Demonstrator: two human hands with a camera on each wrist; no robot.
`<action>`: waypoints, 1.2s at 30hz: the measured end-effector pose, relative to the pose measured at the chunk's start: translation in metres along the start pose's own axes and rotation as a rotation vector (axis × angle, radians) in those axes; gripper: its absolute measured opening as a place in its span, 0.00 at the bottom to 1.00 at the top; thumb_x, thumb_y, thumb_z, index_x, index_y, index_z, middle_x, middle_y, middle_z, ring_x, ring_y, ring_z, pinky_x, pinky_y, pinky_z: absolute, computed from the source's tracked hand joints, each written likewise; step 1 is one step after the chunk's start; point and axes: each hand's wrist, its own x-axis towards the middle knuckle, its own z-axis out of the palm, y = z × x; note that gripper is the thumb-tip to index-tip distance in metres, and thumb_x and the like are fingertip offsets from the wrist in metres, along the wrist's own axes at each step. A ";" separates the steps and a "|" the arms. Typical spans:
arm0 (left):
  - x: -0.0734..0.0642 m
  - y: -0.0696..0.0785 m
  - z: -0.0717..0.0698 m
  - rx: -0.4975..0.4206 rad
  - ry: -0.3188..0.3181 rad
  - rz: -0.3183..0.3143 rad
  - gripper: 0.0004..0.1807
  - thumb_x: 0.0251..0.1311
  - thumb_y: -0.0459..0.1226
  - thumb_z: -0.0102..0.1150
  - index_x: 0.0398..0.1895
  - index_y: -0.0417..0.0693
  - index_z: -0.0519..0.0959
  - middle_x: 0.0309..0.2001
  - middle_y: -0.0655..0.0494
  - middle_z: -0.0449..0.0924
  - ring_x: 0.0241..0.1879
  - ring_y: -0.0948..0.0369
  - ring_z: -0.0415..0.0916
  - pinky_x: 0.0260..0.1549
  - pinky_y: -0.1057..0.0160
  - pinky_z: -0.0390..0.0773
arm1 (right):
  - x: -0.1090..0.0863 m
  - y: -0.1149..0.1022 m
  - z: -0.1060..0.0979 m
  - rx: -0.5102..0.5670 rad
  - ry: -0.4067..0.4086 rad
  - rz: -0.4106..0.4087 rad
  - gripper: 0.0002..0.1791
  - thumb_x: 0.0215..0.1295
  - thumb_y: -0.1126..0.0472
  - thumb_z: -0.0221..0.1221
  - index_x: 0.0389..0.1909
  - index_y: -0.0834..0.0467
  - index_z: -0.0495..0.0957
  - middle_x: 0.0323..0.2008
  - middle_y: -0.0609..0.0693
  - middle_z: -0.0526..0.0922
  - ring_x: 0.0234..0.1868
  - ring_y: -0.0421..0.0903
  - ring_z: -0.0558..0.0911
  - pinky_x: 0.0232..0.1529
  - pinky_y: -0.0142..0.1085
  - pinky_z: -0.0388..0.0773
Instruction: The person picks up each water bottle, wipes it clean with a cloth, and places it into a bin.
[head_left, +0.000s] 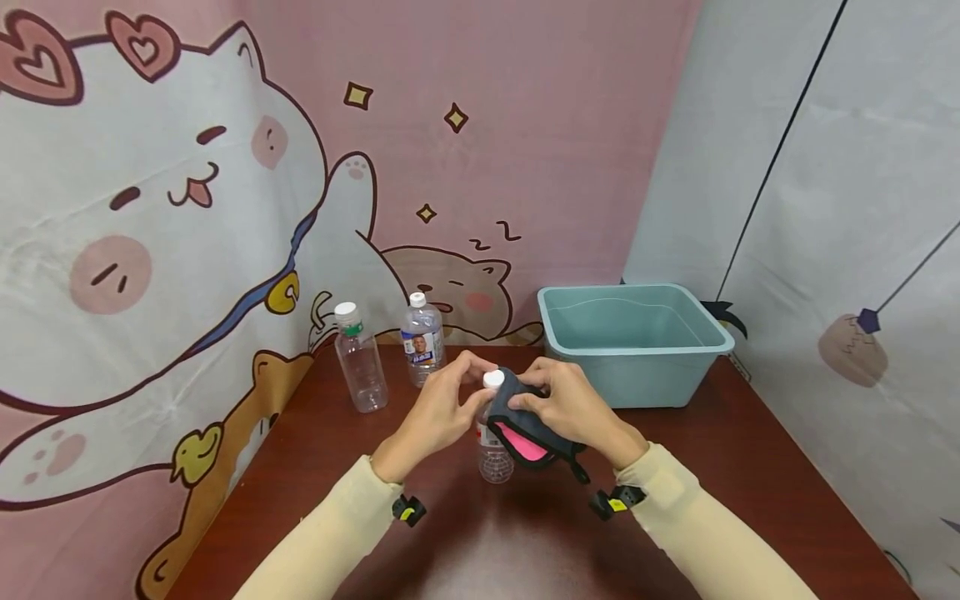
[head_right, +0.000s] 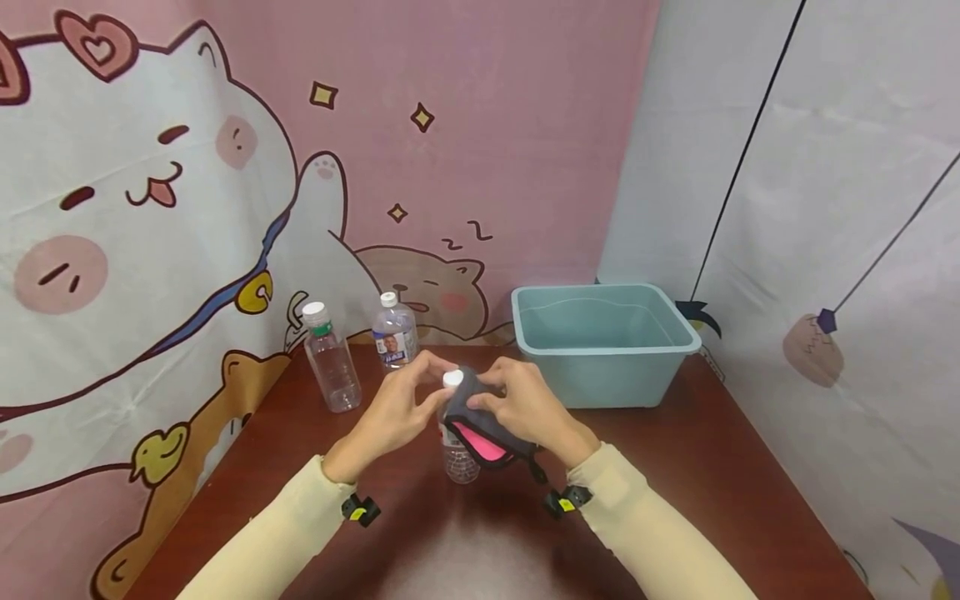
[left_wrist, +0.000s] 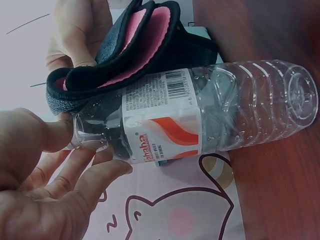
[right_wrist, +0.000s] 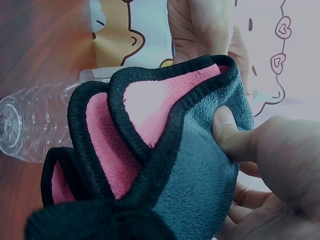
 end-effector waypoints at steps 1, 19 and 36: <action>0.000 0.000 0.000 0.001 0.001 0.001 0.21 0.77 0.32 0.76 0.67 0.48 0.81 0.59 0.47 0.94 0.61 0.49 0.94 0.69 0.42 0.91 | 0.000 0.000 0.000 -0.004 0.000 -0.001 0.17 0.73 0.60 0.81 0.59 0.59 0.96 0.42 0.47 0.89 0.39 0.43 0.81 0.36 0.30 0.80; -0.003 0.000 0.002 -0.008 -0.007 -0.001 0.20 0.78 0.32 0.75 0.67 0.47 0.80 0.59 0.47 0.92 0.59 0.51 0.92 0.69 0.40 0.91 | -0.006 0.005 -0.006 -0.010 0.019 -0.005 0.20 0.72 0.60 0.82 0.61 0.60 0.95 0.42 0.47 0.90 0.40 0.43 0.82 0.37 0.31 0.82; -0.001 0.007 0.013 -0.023 0.098 -0.071 0.22 0.74 0.40 0.82 0.64 0.48 0.82 0.54 0.52 0.93 0.51 0.47 0.91 0.52 0.62 0.90 | -0.012 0.015 -0.022 -0.048 0.119 -0.025 0.17 0.72 0.60 0.81 0.59 0.57 0.96 0.45 0.49 0.93 0.45 0.46 0.91 0.38 0.31 0.85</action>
